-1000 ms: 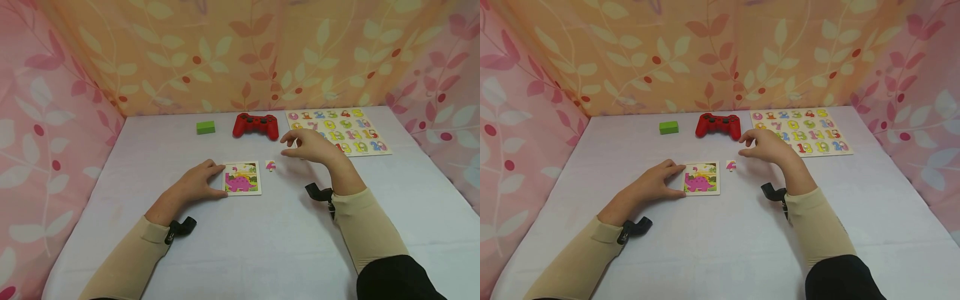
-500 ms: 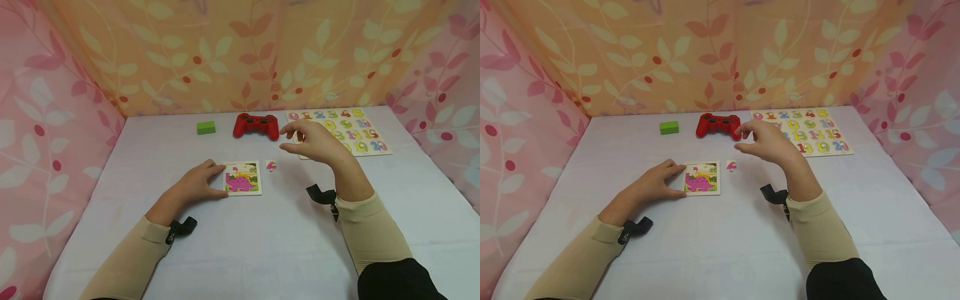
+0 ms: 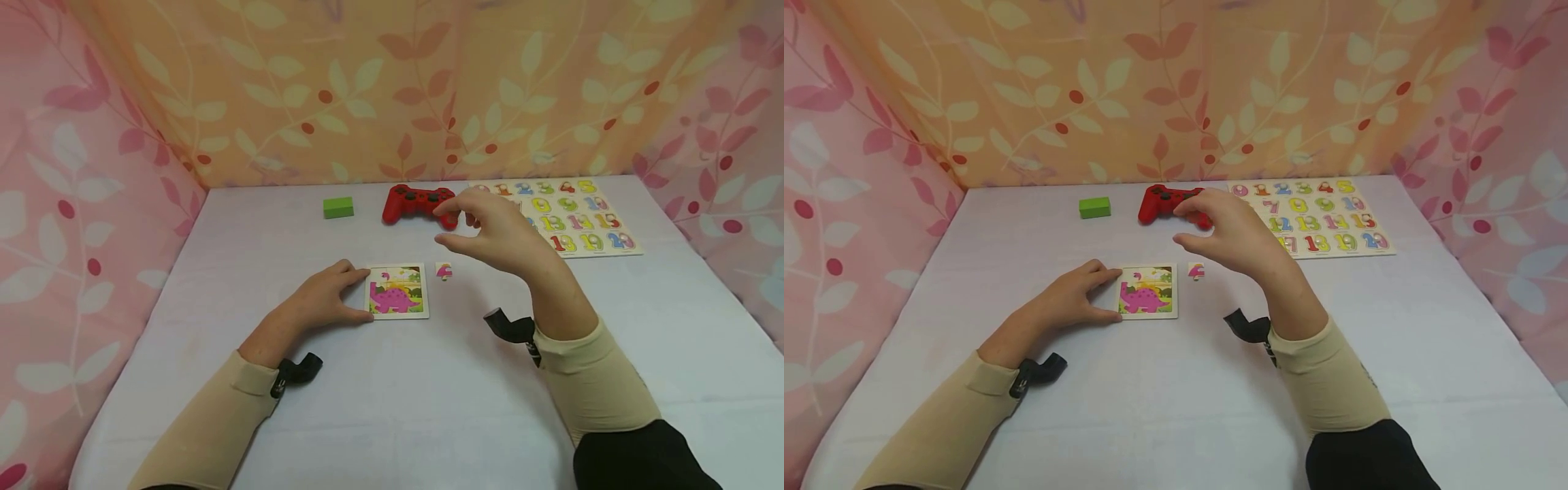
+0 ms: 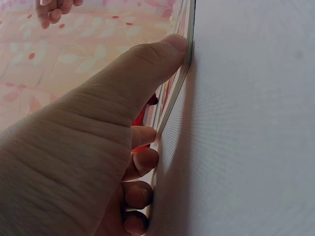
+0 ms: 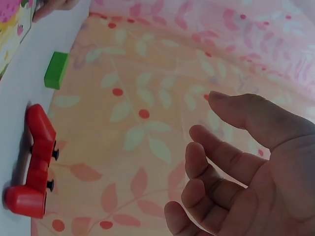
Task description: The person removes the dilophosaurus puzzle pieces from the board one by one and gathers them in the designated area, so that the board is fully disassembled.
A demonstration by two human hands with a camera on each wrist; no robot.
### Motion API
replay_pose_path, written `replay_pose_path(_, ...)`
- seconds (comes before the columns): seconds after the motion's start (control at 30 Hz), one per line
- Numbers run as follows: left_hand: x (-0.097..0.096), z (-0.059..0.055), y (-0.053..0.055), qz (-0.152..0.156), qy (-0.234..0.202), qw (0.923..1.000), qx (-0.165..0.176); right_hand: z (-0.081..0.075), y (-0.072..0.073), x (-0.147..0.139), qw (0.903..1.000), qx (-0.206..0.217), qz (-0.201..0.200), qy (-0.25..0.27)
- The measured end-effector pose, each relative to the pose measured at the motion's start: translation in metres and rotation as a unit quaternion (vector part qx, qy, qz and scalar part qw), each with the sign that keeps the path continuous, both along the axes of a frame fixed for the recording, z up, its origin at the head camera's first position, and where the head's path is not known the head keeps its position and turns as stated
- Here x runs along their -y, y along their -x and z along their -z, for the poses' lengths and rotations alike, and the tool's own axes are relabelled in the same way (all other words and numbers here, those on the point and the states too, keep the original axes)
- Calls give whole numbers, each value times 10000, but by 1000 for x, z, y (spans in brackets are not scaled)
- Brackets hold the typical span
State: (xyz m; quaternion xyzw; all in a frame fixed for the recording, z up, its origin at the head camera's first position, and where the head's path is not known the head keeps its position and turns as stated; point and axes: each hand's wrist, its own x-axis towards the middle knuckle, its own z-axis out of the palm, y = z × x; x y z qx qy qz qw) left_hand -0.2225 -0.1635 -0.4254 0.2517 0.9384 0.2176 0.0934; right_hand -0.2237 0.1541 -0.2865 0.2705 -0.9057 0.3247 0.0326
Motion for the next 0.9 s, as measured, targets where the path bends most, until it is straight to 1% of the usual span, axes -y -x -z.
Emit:
replay_pose_path(0.13, -1, -1, 0, -15, 20, 10000, 17, 4, 1, 11, 9997, 172, -146, -28)
replay_pose_path(0.3, -2, -2, 0, -16, 15, 10000, 27, 12, 2, 25, 9987, 264, -366, -225)
replay_pose_path(0.37, -2, -3, -1, -7, -9, 10000, 16, 17, 3, 30, 9981, 293, -415, -349)
replay_pose_path(0.6, -1, -3, -1, -15, -39, 10000, -13, 33, 6, 48, 9941, 591, -520, -749)
replay_pose_path(0.73, -1, -2, 0, -43, -25, 10000, 17, 42, 9, 54, 9912, 740, -576, -934)
replay_pose_path(0.9, 0, -2, 0, -11, -32, 10000, -33, 56, 15, 60, 9869, 945, -717, -1090)
